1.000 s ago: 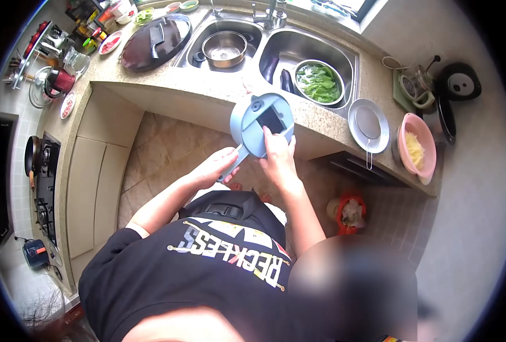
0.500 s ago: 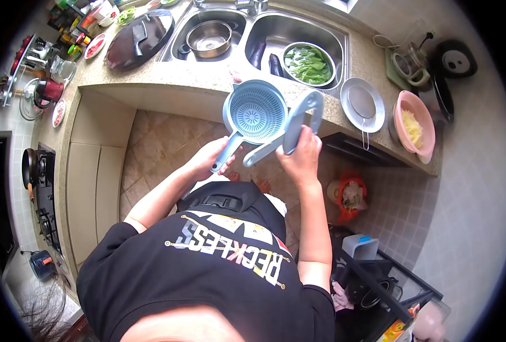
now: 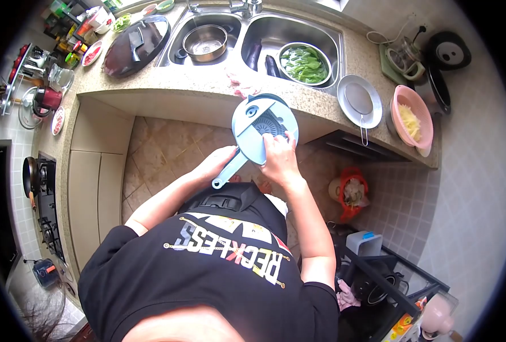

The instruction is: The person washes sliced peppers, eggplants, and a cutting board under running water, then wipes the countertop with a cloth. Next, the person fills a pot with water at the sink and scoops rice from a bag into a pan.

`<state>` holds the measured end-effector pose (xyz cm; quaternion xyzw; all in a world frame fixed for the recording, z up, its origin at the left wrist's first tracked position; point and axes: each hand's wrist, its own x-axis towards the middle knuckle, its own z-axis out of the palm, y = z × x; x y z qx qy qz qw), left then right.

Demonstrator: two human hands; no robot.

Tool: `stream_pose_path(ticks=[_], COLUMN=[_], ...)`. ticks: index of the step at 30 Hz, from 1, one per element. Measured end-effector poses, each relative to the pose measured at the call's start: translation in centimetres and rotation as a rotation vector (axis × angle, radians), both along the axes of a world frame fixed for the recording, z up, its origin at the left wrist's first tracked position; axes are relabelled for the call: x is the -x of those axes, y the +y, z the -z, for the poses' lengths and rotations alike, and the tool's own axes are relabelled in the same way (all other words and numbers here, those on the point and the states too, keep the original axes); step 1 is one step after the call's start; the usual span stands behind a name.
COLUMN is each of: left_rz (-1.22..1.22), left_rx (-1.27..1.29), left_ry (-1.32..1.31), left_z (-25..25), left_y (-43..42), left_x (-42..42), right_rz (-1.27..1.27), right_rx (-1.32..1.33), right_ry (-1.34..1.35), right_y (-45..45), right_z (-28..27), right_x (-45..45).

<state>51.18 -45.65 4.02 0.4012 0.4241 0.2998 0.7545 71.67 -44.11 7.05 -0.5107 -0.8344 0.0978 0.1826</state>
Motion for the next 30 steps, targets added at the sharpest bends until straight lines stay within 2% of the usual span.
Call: stream_pose_path(ticks=[6,7,10,12,14,24,27,28,30], left_rz=[-0.089,-0.066,-0.009,-0.096,-0.085,-0.096,-0.111,-0.131,-0.123], left_rx=[0.121,0.152,0.009,0.04,0.084,0.082,0.077,0.043,0.007], left_ry=[0.103,0.02,0.079,0.003,-0.126,-0.108,-0.059,-0.029,-0.005], left_z=[-0.7,-0.9,-0.6,-1.7,-2.4,-1.6,-1.4,-1.2,-0.8], left_y=[-0.4,-0.5,-1.0,-1.4,-1.9,-2.1,-1.8,-1.7,-1.5], left_x=[0.7,1.0,1.2,0.4,0.1,-0.6,-0.7,-0.6,-0.7], right_rz=[-0.03,-0.034,-0.024,-0.001,0.04,0.146,0.352,0.435,0.634], right_rx=[-0.022,-0.023,-0.038,-0.048,0.082,0.067,-0.063,-0.111,0.072], right_ry=[-0.059,-0.055,-0.058,-0.064,-0.121,-0.118,0.094,0.262,0.586], right_y=[-0.4,-0.6,-0.8,-1.1,-1.2,-3.0,-4.6,-5.1,-6.6], right_z=[-1.1,-0.9,-0.9,-1.0,-1.1,-0.9,-1.9,-0.8,1.5], right_x=[-0.4,-0.5,-0.2,0.0,0.0,0.6,1.1,0.8,0.6])
